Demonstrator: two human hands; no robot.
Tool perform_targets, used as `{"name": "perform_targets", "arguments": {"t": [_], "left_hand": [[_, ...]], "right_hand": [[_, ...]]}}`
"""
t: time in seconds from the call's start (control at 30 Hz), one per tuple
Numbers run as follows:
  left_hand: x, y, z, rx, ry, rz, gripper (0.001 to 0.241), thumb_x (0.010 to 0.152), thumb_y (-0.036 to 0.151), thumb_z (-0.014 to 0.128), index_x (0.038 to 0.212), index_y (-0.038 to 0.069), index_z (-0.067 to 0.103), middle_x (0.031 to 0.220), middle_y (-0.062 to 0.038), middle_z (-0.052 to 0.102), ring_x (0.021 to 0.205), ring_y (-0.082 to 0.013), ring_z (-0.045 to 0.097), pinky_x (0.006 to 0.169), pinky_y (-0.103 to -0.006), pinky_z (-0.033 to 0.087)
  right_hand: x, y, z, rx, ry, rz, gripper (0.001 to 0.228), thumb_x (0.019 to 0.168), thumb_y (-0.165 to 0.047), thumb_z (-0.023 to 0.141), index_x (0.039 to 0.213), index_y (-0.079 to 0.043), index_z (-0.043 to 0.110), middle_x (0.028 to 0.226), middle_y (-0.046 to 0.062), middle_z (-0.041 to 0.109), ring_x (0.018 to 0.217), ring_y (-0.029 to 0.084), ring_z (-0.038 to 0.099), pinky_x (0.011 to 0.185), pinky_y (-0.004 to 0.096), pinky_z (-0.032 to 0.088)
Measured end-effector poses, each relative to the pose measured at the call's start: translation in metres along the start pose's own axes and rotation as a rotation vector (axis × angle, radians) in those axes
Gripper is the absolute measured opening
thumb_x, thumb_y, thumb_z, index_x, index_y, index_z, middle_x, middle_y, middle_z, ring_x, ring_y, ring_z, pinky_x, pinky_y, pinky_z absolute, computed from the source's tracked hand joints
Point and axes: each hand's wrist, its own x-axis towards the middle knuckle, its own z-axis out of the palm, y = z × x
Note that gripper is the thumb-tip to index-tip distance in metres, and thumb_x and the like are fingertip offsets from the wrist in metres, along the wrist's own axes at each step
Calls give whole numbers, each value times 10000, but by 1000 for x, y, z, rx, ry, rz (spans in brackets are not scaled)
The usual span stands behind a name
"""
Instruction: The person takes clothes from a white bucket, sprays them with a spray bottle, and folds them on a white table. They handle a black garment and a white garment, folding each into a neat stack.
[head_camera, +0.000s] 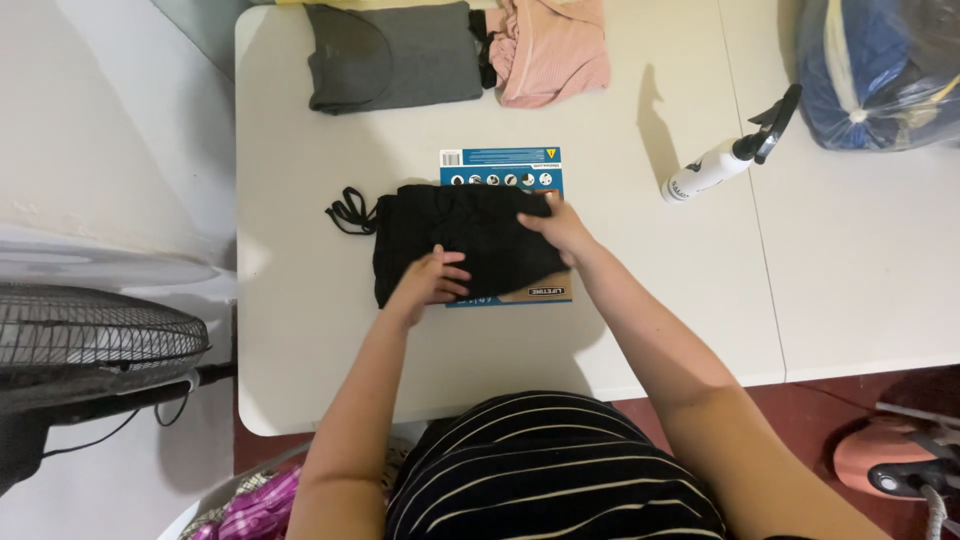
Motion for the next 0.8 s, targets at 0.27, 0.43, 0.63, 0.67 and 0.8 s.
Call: {"name": "perform_targets", "arguments": {"t": [0.27,0.43,0.63,0.67,0.8], "left_hand": [[55,-9,-11,-1073,-153,-168,974,918,803,86,1215,-31,492,1445,-350,511,1106,-356,665,923,-381,514],[40,13,-14,-1117,-6,-143,1008,803,848,282,1351,18,447,1510,-273,469,1262,-341,550,1068,-397,387],[4,51,-9,-1171,236,-107,1250,631,913,576,1554,93,381,1607,-157,407,1496,-317,379,1286,-418,198],[-7,56,-6,-1000,232,-84,1163,724,887,544,1562,99,376,1602,-156,415,1486,-328,393,1263,-437,254],[6,37,-8,-621,176,-119,1165,789,869,590,1616,112,272,1649,-179,315,1527,-369,286,1257,-492,240]], "right_hand": [[-118,-168,-13,-671,-396,-1145,277,809,45,737,956,-186,774,974,33,767,1017,293,686,939,423,474],[-118,-167,-71,-654,-395,-1412,423,803,134,586,935,-227,765,1159,-14,769,1163,313,660,1009,490,399],[-78,-59,-135,-932,-61,-728,686,758,221,515,1182,-271,736,1476,46,590,1437,435,425,1059,719,348],[-71,-39,-137,-859,-40,-623,609,773,183,550,1207,-207,725,1420,133,607,1370,452,489,1070,660,382],[-48,37,-121,-773,-38,-398,438,868,7,667,1246,-208,726,1387,168,606,1308,415,569,1075,538,451]]}}
